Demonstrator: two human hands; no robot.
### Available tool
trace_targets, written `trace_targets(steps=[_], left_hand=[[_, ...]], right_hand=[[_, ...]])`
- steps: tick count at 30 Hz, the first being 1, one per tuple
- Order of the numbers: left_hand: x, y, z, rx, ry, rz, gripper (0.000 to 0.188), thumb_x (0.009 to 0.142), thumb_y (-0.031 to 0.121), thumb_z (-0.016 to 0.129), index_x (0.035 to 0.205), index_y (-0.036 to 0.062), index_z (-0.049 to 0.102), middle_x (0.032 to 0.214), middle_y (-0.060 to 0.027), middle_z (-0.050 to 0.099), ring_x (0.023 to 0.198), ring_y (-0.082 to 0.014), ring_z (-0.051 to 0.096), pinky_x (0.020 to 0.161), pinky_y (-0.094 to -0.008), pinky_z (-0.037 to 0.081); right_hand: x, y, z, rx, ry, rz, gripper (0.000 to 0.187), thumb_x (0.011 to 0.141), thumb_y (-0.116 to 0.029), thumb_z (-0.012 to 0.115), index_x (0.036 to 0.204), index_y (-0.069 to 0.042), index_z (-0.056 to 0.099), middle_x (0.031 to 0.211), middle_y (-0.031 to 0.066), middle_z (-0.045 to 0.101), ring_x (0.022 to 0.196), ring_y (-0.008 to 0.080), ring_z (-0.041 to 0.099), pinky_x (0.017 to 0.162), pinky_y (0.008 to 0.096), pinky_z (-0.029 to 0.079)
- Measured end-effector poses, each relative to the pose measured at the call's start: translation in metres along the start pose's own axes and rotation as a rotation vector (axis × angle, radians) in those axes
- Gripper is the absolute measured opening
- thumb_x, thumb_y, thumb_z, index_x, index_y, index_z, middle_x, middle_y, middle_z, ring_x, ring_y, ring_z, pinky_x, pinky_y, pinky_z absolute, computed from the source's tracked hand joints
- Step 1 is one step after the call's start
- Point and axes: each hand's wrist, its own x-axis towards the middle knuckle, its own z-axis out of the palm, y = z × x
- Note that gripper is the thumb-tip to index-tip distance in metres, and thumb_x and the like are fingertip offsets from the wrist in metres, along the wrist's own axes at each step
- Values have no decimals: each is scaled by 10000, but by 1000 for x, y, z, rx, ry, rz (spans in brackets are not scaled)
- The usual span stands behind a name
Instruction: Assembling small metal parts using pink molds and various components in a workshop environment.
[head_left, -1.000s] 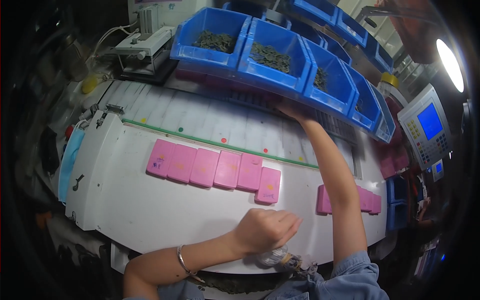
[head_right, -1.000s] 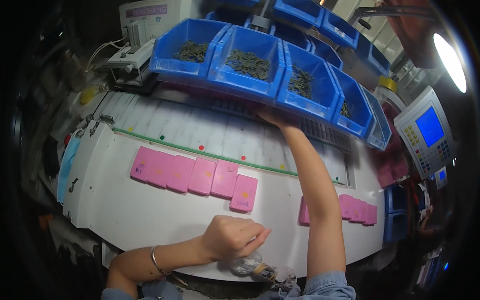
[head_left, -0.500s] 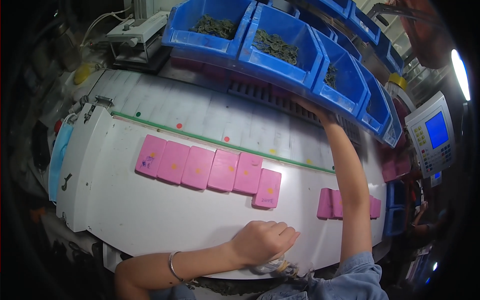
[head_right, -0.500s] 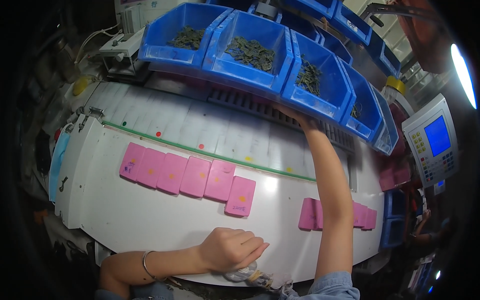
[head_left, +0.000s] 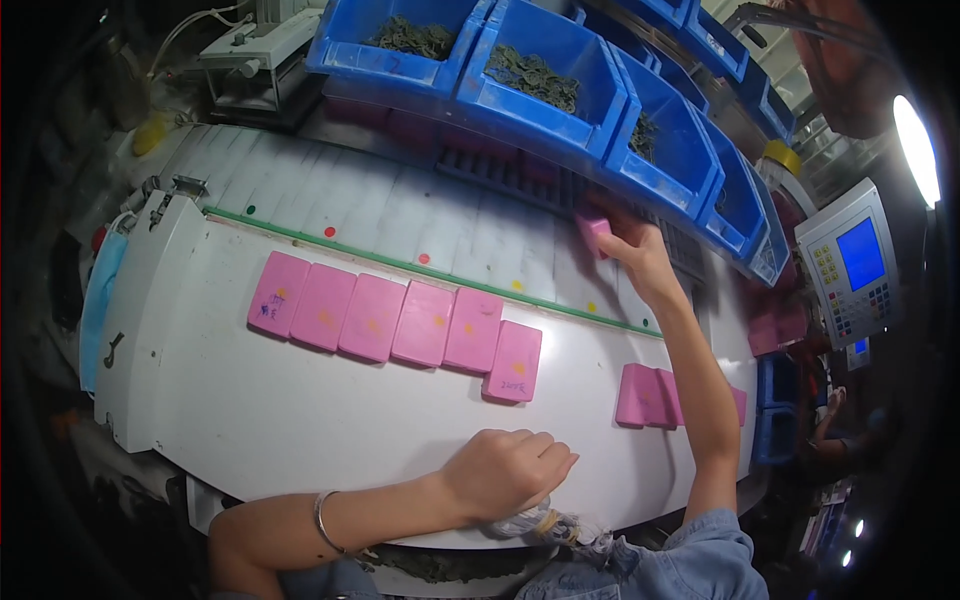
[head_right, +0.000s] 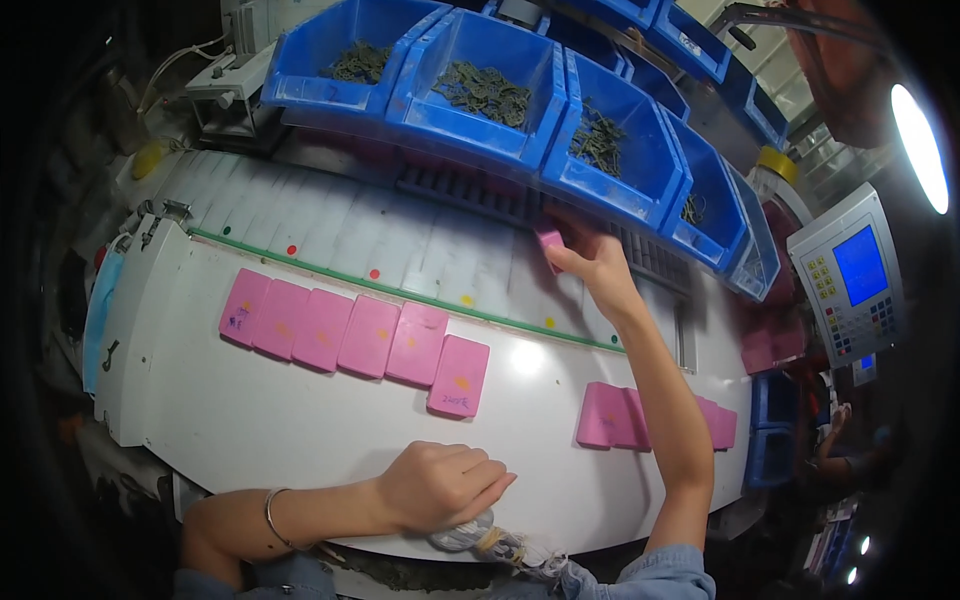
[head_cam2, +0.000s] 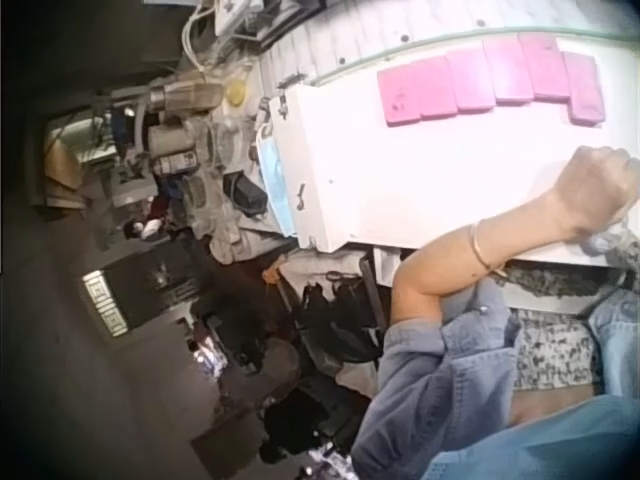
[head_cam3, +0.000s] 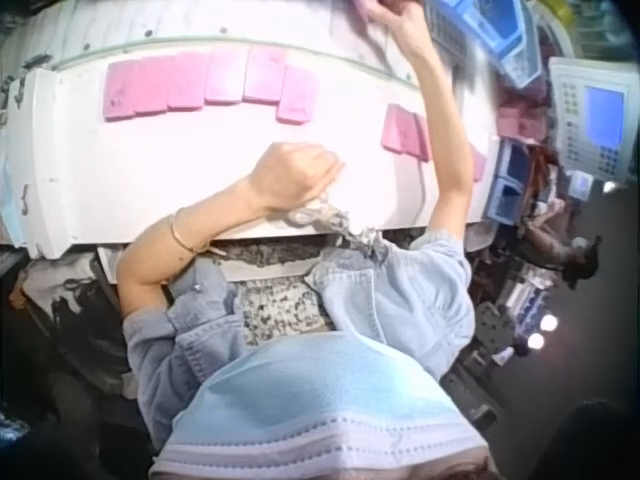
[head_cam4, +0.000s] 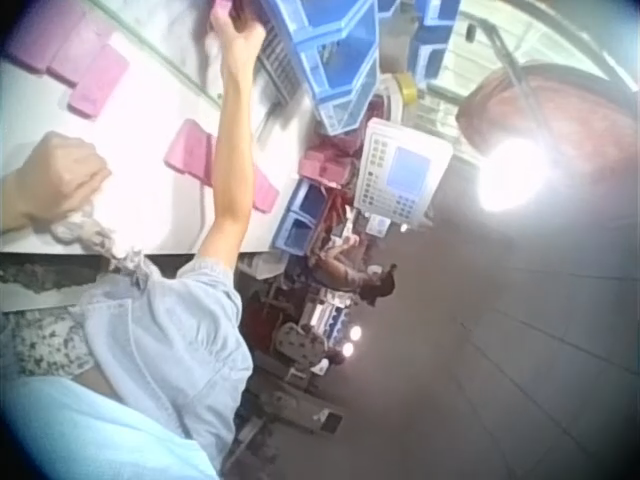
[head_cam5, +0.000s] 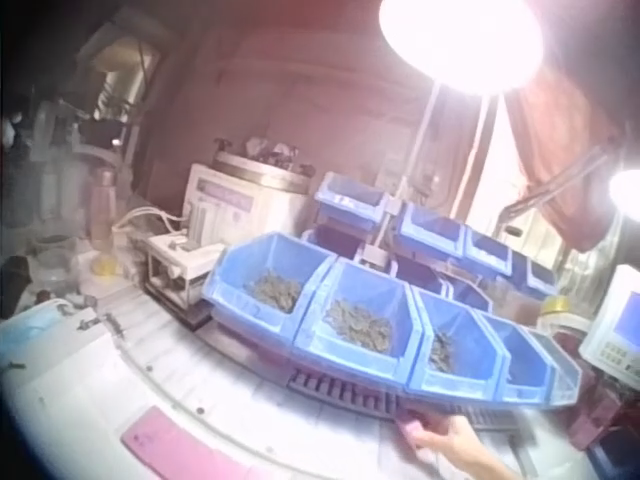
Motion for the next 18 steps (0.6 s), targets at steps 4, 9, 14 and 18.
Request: trace_targets(steps=[4, 9, 14, 18], left_hand=[[-2, -2, 0, -1, -16, 4, 182, 754, 110, 636, 615, 82, 522, 516, -28, 461, 440, -175, 492, 400, -287, 389], [1, -1, 0, 10, -21, 15, 172, 750, 109, 638, 620, 80, 529, 520, -31, 464, 443, -181, 494, 408, -294, 398], [2, -1, -1, 21, -8, 28, 181, 750, 110, 635, 613, 81, 520, 521, -32, 464, 451, -185, 498, 419, -305, 408], [0, -1, -1, 16, -35, 4, 186, 766, 128, 620, 616, 83, 521, 532, -38, 472, 471, -191, 512, 426, -309, 414]], right_hand=[[-36, -17, 19, 527, -193, -18, 693, 746, -283, 695, 1286, 36, 400, 1271, 214, 467, 1175, 246, 469, 1015, 349, 328], [-63, -35, 39, 708, -244, 52, 817, 652, -291, 751, 1276, 81, 377, 1295, 313, 380, 1188, 350, 445, 1024, 416, 309], [-61, -47, 47, 374, -228, -16, 694, 713, -252, 701, 1270, 51, 418, 1268, 239, 456, 1155, 284, 480, 974, 372, 354], [-16, -16, 35, -520, -26, -377, 477, 799, -207, 629, 1211, 0, 506, 1149, 134, 571, 995, 209, 554, 845, 323, 421]])
